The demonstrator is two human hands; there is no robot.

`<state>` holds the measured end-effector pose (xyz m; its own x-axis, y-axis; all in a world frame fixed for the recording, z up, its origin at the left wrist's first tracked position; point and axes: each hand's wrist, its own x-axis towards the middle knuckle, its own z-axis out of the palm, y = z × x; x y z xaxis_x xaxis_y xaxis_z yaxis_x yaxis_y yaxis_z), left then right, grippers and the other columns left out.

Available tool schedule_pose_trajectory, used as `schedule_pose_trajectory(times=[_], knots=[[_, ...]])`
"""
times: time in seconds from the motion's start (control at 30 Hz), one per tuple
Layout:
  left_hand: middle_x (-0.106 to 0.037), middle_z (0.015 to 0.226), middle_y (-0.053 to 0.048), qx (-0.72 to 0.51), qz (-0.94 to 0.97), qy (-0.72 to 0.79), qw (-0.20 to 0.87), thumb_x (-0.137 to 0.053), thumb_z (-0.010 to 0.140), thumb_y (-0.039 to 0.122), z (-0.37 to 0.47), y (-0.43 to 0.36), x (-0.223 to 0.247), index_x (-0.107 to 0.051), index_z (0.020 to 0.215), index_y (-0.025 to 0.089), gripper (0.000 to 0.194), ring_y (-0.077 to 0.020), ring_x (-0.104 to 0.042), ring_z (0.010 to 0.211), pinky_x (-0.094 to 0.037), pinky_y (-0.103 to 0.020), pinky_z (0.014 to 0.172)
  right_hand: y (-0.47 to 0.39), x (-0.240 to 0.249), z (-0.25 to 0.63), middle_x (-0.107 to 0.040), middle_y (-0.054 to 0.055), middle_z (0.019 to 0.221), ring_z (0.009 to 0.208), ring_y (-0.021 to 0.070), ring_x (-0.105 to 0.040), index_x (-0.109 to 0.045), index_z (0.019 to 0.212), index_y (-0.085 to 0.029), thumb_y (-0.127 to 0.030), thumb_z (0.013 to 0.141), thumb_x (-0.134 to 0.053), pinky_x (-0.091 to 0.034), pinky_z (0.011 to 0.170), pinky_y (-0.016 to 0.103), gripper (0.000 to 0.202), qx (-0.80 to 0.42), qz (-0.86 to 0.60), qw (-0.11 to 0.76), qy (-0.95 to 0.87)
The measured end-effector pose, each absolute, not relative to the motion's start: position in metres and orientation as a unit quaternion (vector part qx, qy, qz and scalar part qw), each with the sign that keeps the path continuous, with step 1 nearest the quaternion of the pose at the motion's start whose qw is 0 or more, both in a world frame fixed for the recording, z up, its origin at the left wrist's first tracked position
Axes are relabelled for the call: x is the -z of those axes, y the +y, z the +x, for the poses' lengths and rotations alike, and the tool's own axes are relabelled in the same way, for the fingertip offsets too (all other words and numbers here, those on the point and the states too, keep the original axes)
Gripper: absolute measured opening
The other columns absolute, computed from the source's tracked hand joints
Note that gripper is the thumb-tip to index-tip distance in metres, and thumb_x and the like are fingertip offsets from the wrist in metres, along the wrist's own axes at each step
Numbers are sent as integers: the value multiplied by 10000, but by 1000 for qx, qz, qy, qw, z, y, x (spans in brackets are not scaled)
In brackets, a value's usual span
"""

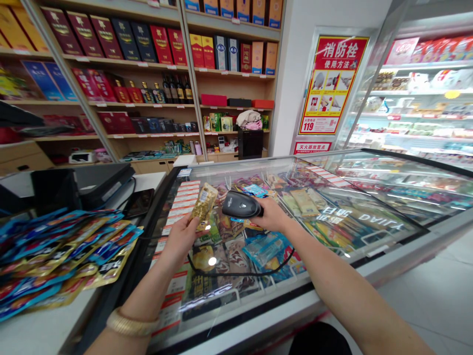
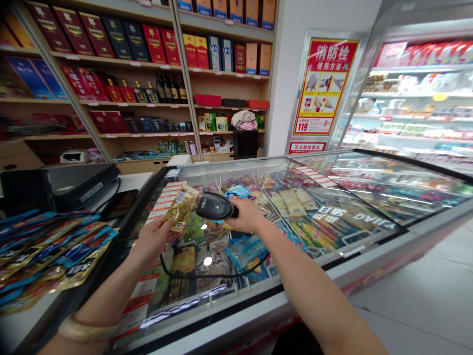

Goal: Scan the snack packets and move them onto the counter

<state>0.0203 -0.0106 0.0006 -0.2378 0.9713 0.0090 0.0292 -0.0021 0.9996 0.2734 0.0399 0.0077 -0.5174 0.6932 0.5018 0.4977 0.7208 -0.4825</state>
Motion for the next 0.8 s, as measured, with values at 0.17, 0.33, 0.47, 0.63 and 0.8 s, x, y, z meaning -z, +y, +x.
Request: schedule_pose_trajectory(times=[0.17,0.33,0.47,0.63,0.8], knots=[[-714,966,-69,-558,445,557,423,-567,769,251,20,-11,-1,-677,970,166,244,-222,-666,910,-581,-304,683,40,-7,273,-717,30,887,808,188,-645,-676,983,-192,-208,689,-664,-469,752,259,295,-142,-349,350,-858],[-710,961,-68,-555,439,561,429,-562,767,250,19,-9,2,-677,961,162,242,-221,-668,892,-580,-304,666,41,-6,273,-701,36,862,765,186,-635,-671,952,-172,-218,688,-642,-466,731,266,270,-145,-342,355,-858],[-709,988,-77,-556,439,560,429,-552,776,263,20,-9,2,-675,1018,158,291,-216,-663,911,-575,-298,675,43,-4,274,-698,40,840,748,185,-632,-669,926,-168,-218,678,-639,-465,714,264,255,-136,-345,358,-857],[-720,943,-61,-586,479,554,346,-594,741,353,9,-7,-2,-688,1065,145,396,-209,-660,837,-565,-321,717,45,-2,275,-716,45,837,772,208,-657,-678,901,-185,-216,682,-641,-479,721,280,224,-123,-355,377,-846],[-737,916,-48,-615,496,606,95,-526,817,438,-25,-19,-29,-686,1158,164,465,-195,-666,831,-524,-302,806,46,-2,279,-729,55,842,776,220,-670,-686,917,-181,-224,709,-633,-491,713,297,220,-112,-354,408,-834]])
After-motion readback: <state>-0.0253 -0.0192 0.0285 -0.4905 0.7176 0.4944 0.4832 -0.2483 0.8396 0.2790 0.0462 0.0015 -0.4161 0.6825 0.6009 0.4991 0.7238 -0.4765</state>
